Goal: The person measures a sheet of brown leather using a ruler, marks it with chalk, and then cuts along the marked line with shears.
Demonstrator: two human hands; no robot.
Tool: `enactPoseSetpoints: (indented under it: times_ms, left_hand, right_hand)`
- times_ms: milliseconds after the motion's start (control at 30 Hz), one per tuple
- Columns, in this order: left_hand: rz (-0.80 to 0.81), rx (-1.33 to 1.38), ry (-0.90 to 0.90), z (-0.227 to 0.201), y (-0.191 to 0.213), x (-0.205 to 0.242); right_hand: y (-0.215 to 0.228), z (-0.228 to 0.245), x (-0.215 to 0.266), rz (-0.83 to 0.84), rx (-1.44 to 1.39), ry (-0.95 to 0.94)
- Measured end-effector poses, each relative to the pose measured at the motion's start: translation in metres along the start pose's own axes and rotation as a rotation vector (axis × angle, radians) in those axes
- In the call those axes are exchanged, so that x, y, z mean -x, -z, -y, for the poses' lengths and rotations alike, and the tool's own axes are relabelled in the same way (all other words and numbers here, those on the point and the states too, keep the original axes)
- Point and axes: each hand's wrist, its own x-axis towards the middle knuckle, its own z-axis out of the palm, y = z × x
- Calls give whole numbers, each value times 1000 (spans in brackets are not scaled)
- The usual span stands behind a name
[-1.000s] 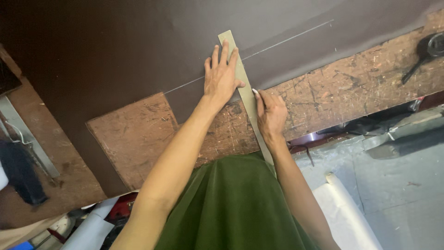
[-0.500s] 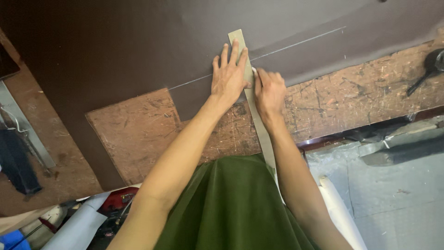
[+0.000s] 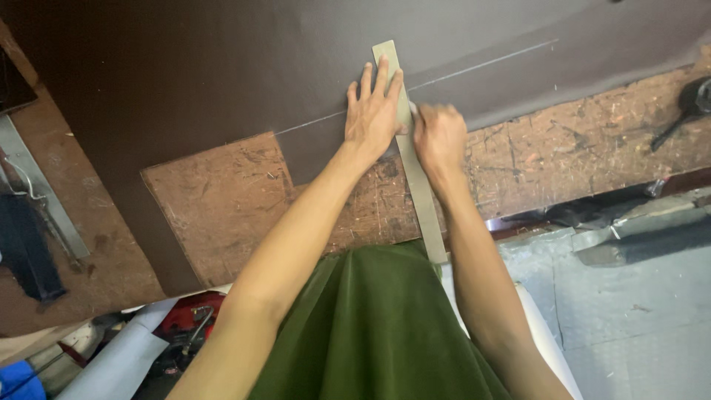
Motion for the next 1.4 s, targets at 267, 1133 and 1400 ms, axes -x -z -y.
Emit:
enactPoseSetpoints:
  times_ms: [267,1133,1400]
  left_hand:
    - [4,5,-12,3,-8,-3]
    - [-36,13,-214,-170,-85,-117]
    - [-66,20,-236,-172,-84,-120]
  right_hand:
    - [93,-27,188,604,-64,-685]
    - [144,-244,264,-9,-1247,-1204]
    - [148,-256,260,73,-1329,-1238]
